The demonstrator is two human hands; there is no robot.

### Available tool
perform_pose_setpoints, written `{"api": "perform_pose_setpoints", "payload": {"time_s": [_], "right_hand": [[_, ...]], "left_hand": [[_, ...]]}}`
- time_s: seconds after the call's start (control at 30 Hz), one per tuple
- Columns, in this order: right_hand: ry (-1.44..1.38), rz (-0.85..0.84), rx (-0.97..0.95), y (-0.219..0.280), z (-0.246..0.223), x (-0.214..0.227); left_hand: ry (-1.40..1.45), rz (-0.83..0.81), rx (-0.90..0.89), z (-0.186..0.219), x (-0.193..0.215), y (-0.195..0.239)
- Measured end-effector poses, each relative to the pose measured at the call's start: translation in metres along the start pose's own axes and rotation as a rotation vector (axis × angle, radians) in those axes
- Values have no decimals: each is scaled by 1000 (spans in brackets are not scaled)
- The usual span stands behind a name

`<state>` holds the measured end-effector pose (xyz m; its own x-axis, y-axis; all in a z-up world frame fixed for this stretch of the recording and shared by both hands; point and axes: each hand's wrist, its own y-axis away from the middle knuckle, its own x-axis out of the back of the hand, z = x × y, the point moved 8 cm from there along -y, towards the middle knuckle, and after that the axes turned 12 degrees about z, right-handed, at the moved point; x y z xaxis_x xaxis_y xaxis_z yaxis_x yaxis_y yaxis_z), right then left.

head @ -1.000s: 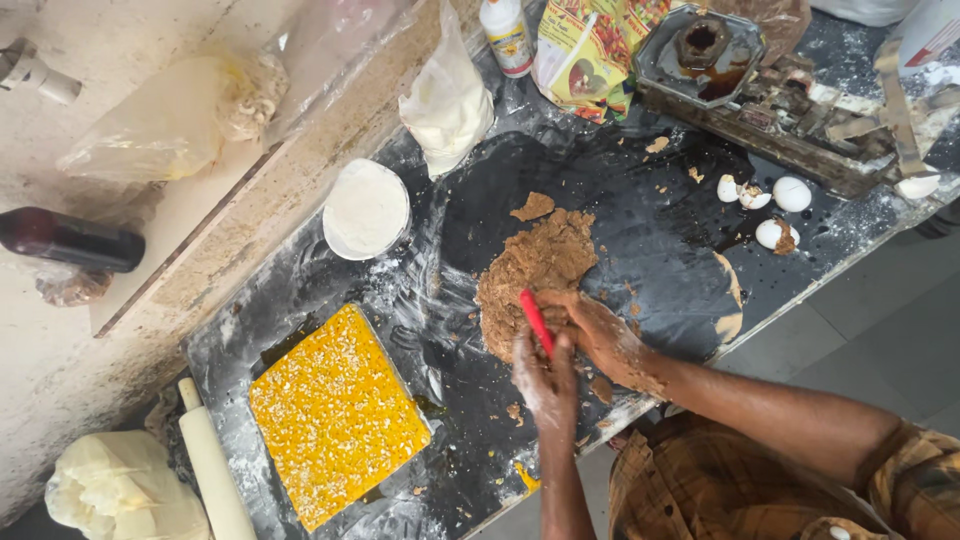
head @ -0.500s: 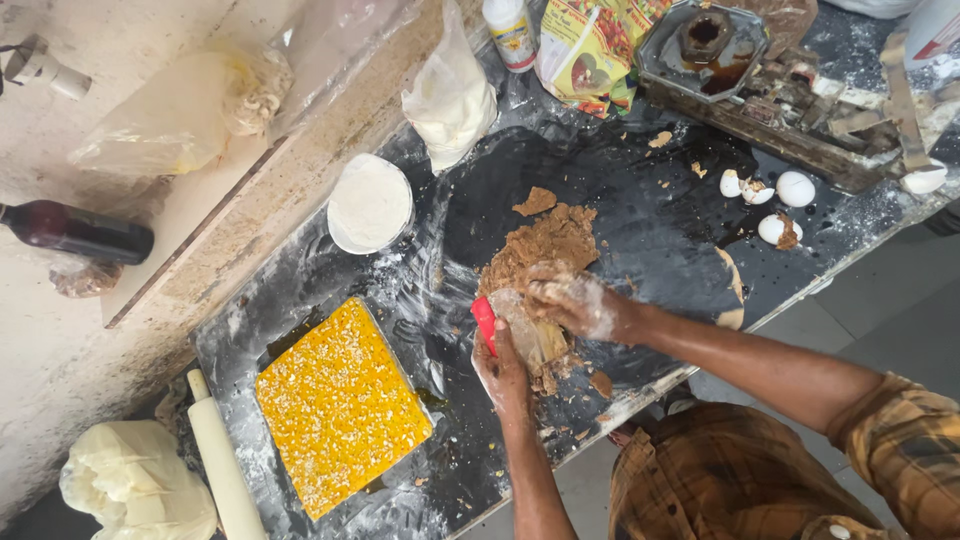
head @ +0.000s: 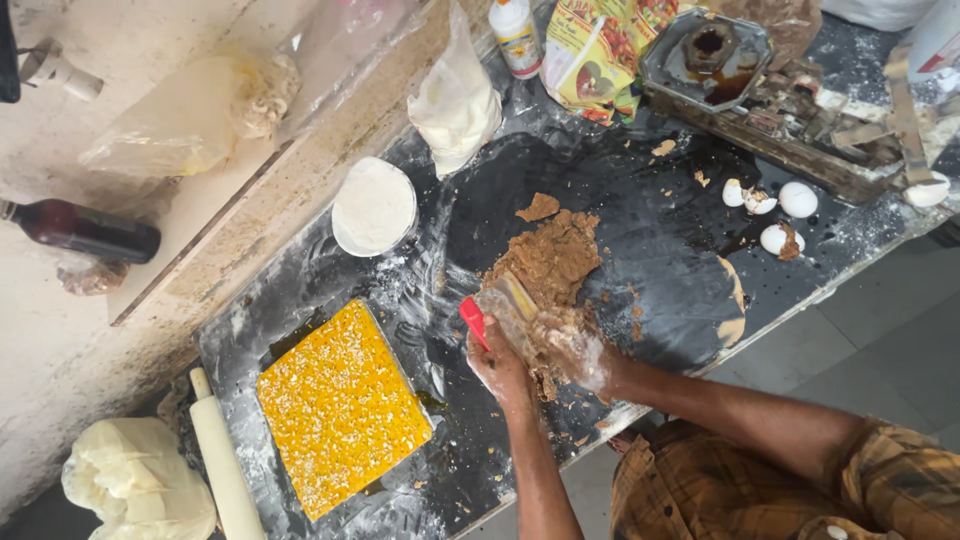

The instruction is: The person kneads a brown dough mixture on a black countertop using both hands and a red scraper. They repeatedly fold and press the dough, occasionally scraping the surface to gather loose bits. The person also briefly picks up a white bowl and places it back down.

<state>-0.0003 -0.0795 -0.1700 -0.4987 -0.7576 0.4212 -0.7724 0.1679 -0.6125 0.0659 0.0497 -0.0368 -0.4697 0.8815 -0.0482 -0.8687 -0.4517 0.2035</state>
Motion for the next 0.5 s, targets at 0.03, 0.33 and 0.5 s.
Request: {"api": "perform_pose_setpoints", "payload": {"time_s": [0.03,0.33,0.5], "right_hand": [[-573,16,-434,1,21,-4],[-1389,-92,-1484,-18,14,5],[252,-831,-543,-62,22,32]], "left_hand": [[93,-15,-3,-3,-2,-5],[191,174,-21,-7,7,-43],[234,170,122,-31,14,-46]]}}
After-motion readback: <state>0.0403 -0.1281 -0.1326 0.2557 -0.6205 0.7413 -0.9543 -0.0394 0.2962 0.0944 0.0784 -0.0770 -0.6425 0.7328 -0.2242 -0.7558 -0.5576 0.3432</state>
